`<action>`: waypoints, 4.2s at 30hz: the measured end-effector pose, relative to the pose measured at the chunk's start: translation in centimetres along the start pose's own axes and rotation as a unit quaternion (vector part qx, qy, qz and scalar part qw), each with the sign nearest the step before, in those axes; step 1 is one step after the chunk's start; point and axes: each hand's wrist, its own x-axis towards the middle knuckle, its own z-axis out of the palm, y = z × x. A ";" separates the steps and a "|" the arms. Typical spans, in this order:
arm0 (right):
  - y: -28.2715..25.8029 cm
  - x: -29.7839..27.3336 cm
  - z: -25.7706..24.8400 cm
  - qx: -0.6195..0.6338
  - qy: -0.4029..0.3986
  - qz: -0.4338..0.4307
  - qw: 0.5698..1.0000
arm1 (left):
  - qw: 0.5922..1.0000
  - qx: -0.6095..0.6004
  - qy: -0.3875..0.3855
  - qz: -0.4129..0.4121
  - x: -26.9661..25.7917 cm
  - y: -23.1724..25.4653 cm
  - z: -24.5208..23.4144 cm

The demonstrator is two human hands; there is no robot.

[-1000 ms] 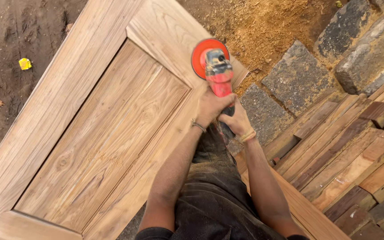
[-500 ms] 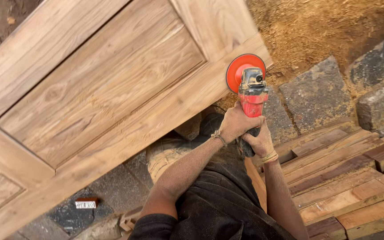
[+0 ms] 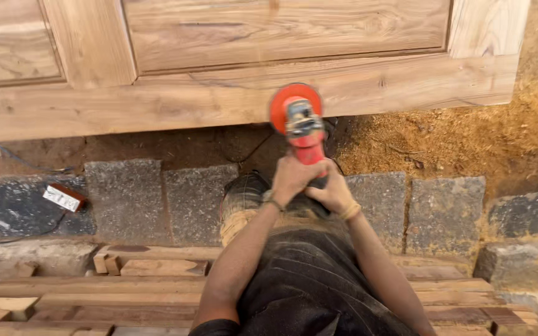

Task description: The person uses a red angle grinder with a sanding disc to sand the surface of a large wooden door panel. They move the tool across the flat areas and along the raised frame edges, generating sawdust.

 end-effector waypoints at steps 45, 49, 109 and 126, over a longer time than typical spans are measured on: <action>-29.1 18.5 31.3 0.206 0.145 -0.155 0.955 | 0.984 -0.021 0.053 0.168 6.6 -3.5 -42.6; -29.9 16.7 34.7 0.212 0.191 -0.096 0.954 | 0.985 -0.032 0.000 0.171 3.8 -4.1 -45.1; -37.7 22.5 54.0 0.227 0.245 0.068 0.940 | 0.978 0.091 -0.161 0.099 10.2 -15.9 -61.5; -35.2 13.1 60.6 0.213 0.303 0.047 0.928 | 0.958 0.144 -0.236 0.077 1.8 -20.0 -60.7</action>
